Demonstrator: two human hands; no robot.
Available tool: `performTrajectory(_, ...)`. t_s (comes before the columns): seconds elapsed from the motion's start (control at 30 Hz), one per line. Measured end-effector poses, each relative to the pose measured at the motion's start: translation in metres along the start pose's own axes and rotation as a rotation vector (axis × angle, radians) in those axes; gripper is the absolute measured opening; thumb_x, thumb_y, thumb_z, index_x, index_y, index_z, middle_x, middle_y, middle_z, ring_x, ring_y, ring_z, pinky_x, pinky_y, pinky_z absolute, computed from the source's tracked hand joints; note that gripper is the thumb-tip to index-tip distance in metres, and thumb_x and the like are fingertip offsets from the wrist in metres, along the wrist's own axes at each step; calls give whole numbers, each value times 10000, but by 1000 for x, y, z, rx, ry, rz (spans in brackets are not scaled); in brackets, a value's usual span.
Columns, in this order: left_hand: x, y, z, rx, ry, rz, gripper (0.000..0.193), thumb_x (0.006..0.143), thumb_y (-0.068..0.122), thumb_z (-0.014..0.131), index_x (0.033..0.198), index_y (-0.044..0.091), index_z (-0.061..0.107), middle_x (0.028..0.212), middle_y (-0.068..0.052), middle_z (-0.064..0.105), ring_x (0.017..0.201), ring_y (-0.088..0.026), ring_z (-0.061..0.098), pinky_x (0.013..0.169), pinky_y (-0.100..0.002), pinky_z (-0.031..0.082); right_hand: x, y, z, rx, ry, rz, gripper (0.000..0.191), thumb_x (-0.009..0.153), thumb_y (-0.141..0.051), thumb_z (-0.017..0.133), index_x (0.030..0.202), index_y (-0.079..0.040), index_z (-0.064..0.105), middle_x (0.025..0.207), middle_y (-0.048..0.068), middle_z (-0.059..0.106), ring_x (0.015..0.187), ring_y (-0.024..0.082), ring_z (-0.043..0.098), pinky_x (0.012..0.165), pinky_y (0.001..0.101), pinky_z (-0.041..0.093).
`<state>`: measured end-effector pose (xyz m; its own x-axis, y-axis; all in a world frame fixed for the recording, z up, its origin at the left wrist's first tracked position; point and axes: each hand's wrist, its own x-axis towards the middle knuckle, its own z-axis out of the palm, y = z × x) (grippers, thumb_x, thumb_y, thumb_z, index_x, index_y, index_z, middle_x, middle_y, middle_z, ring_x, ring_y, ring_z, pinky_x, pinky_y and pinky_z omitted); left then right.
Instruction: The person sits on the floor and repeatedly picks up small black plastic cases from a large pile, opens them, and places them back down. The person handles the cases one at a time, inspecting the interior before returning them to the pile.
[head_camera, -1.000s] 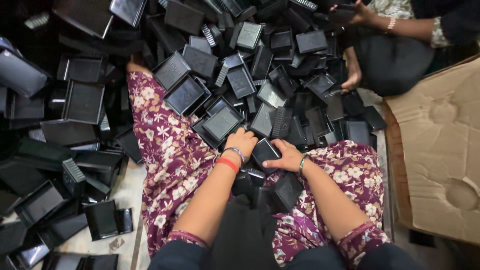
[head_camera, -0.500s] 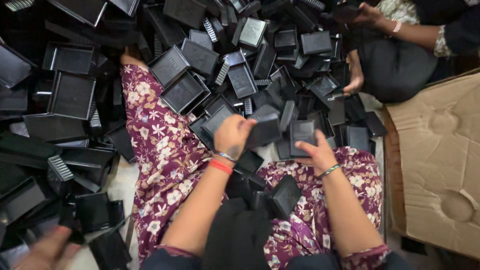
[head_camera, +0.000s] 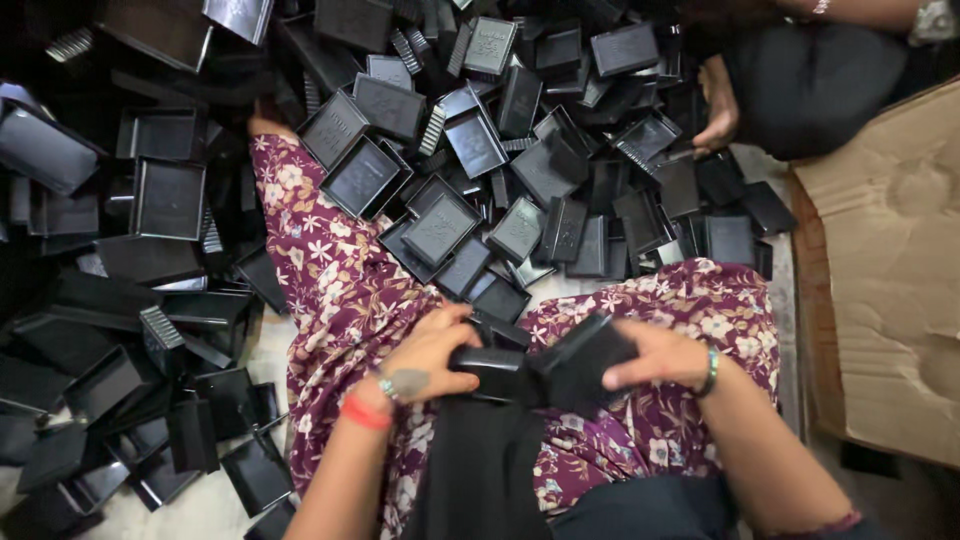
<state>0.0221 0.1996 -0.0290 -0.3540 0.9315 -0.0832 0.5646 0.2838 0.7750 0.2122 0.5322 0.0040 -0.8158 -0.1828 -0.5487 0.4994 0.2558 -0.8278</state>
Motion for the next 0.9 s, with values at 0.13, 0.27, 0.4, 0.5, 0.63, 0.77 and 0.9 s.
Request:
performTrajectory(0.13, 47, 15, 4, 386, -321, -33, 1015, 538, 208, 954, 1436, 188, 481, 1616, -117, 333, 1482, -383, 293, 1132, -564, 316, 21, -16, 1, -649, -119, -271, 924, 658, -506, 902, 1334, 17, 550, 1390, 195, 478, 1337, 348, 423, 1126, 435, 363)
performTrajectory(0.27, 81, 44, 1, 575, -716, -213, 1273, 456, 286, 1022, 1533, 198, 349, 1523, -85, 409, 1425, -367, 365, 1106, -606, 360, 42, -48, 7, -901, -246, -279, 909, 626, -568, 917, 1301, -54, 591, 1477, 221, 396, 1372, 397, 340, 1128, 478, 303)
performTrajectory(0.4, 90, 58, -3, 641, -801, -237, 1147, 480, 366, 1010, 1468, 142, 472, 1437, -134, 507, 1357, -375, 454, 1099, -556, 411, 62, -68, 11, -670, -482, -30, 1047, 525, -582, 874, 1363, -88, 486, 1291, 184, 607, 1218, 338, 588, 1040, 423, 457)
performTrajectory(0.5, 79, 54, -4, 559, -742, -225, 1081, 531, 360, 995, 1439, 91, 475, 1421, -128, 515, 1338, -361, 475, 1082, -476, 452, 75, -66, 15, -508, -594, 71, 1137, 486, -600, 870, 1420, -101, 457, 1224, 163, 685, 1148, 308, 674, 1002, 395, 519)
performTrajectory(0.63, 54, 52, 6, 477, -613, -151, 948, 632, 187, 868, 1472, 101, 437, 1370, -100, 552, 1263, -336, 524, 1016, -486, 476, 88, -58, 33, -595, -725, 2, 1186, 531, -606, 910, 1497, -102, 443, 1350, 168, 613, 1257, 323, 588, 1073, 408, 448)
performTrajectory(0.77, 26, 57, 0, 386, -328, -46, 864, 609, 91, 794, 1418, 84, 492, 1306, -103, 588, 1212, -351, 540, 968, -442, 511, 80, -61, 40, -643, -692, -213, 1182, 561, -643, 901, 1509, -75, 481, 1409, 203, 589, 1313, 366, 559, 1109, 428, 432)
performTrajectory(0.9, -8, 65, -29, 272, 69, -114, 783, 595, 39, 756, 1351, 123, 573, 1287, -73, 642, 1224, -346, 572, 971, -400, 529, 43, -65, 25, -792, -480, -230, 1157, 557, -622, 869, 1515, -108, 472, 1386, 196, 568, 1303, 386, 531, 1081, 444, 442)
